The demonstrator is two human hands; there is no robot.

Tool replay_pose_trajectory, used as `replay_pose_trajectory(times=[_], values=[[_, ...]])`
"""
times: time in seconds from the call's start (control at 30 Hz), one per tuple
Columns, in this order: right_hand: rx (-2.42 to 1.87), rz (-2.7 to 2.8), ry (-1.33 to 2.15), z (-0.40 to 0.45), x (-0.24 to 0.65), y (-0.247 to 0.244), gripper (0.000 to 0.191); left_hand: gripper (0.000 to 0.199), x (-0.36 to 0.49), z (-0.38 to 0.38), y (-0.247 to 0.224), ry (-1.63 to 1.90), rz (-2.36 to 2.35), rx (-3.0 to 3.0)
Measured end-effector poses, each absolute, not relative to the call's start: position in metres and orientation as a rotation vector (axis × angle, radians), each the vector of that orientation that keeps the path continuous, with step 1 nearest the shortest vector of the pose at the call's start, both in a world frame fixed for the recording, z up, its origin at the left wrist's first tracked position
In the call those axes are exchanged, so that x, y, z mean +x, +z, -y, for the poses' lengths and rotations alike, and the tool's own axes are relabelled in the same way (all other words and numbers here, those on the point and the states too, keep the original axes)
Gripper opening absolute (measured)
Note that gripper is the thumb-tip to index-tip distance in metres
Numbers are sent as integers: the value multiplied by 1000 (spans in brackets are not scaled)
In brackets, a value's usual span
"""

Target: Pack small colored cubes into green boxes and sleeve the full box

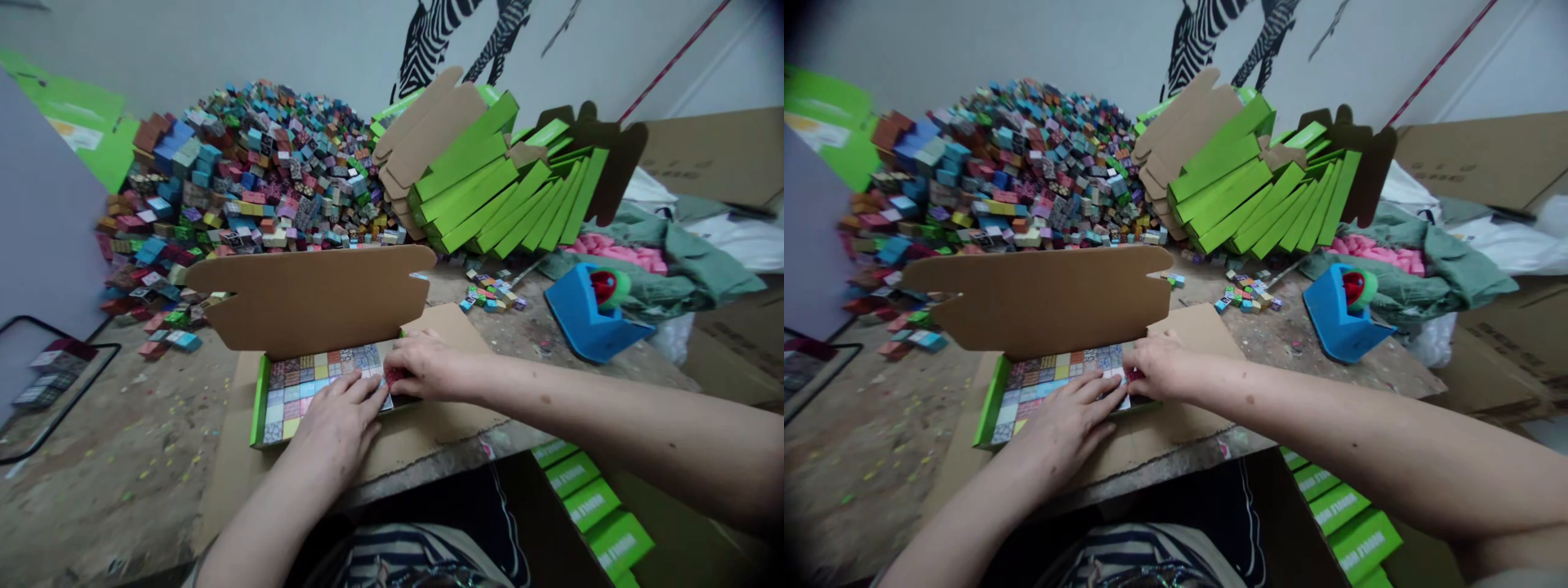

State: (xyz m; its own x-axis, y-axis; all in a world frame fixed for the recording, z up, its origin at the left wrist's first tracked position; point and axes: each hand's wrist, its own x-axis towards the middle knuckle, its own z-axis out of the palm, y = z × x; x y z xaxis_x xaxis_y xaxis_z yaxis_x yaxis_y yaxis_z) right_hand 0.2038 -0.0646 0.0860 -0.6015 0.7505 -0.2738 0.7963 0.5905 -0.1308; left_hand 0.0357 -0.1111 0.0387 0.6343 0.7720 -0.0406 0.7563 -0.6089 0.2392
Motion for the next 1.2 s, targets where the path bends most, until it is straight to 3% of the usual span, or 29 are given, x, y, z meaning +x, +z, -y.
replay_pose_trajectory(times=[0.17,0.37,0.47,0.77,1.03,1.2], values=[[1341,-2524,-439,65,202,93,22,41,40,109,43,69,-1246,2647],[1226,-2471,-183,58,183,96,15,35,47,107,50,42,-1265,2716],[1169,-2459,-218,60,182,99,17,32,49,106,51,0,-1255,2727],[1111,-2654,-145,67,192,75,13,34,42,109,43,133,-1195,2713],[825,-2507,129,83,174,98,40,23,37,112,41,219,-1175,2639],[1096,-2581,-220,64,189,72,19,43,36,112,37,207,-1197,2669]])
